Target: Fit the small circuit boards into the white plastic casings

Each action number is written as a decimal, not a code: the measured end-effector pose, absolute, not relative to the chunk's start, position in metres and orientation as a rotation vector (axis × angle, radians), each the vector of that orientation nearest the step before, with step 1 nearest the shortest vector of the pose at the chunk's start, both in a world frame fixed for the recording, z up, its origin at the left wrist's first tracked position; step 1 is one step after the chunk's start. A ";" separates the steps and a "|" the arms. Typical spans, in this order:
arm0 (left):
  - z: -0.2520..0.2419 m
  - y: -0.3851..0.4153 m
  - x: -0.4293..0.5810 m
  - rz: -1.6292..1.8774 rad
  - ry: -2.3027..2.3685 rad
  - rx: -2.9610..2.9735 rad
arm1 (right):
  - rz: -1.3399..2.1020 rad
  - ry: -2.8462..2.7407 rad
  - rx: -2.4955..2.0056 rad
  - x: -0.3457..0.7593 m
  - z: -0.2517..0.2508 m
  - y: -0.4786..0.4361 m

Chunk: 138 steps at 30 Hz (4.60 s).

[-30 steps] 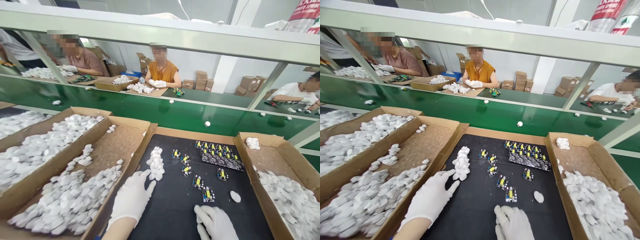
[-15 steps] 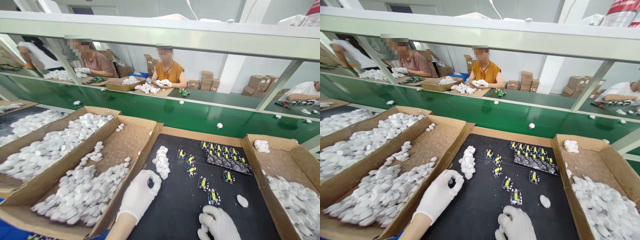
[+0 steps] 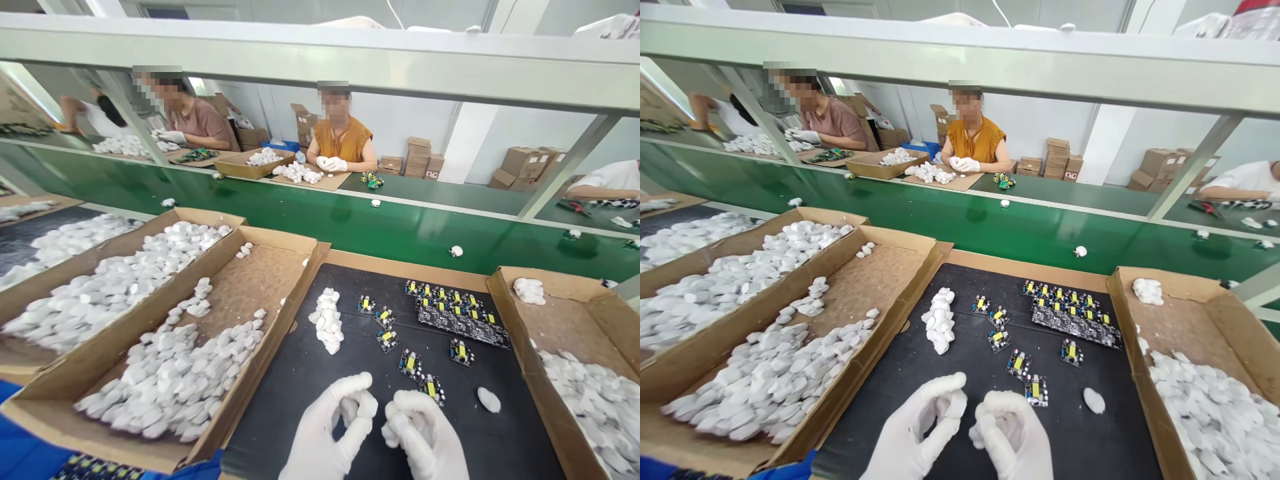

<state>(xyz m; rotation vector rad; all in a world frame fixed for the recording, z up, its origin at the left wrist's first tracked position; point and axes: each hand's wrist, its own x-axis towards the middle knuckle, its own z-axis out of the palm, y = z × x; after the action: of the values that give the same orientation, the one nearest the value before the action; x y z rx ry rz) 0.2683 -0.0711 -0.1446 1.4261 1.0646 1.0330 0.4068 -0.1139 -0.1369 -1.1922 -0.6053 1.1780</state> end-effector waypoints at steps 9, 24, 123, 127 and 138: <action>-0.149 -0.069 0.268 0.848 1.191 1.575 | 1.261 -0.754 -1.205 0.421 -0.160 -0.112; -0.135 -0.010 0.223 0.660 1.844 2.075 | -0.021 -2.094 -1.585 0.444 -0.188 -0.113; -0.152 -0.001 0.225 0.951 1.690 1.724 | 0.086 -1.946 -1.680 0.435 -0.181 -0.116; -0.144 -0.009 0.222 1.143 1.516 1.578 | 0.010 -1.896 -1.623 0.435 -0.177 -0.114; -0.149 -0.038 0.217 0.800 1.632 2.071 | -0.111 -2.038 -1.530 0.450 -0.196 -0.112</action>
<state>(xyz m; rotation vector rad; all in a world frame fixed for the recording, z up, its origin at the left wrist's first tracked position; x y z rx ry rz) 0.2173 -0.0378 -0.1494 2.0715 1.6316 0.7996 0.4504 -0.1124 -0.1957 -1.5296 -2.0378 -0.1110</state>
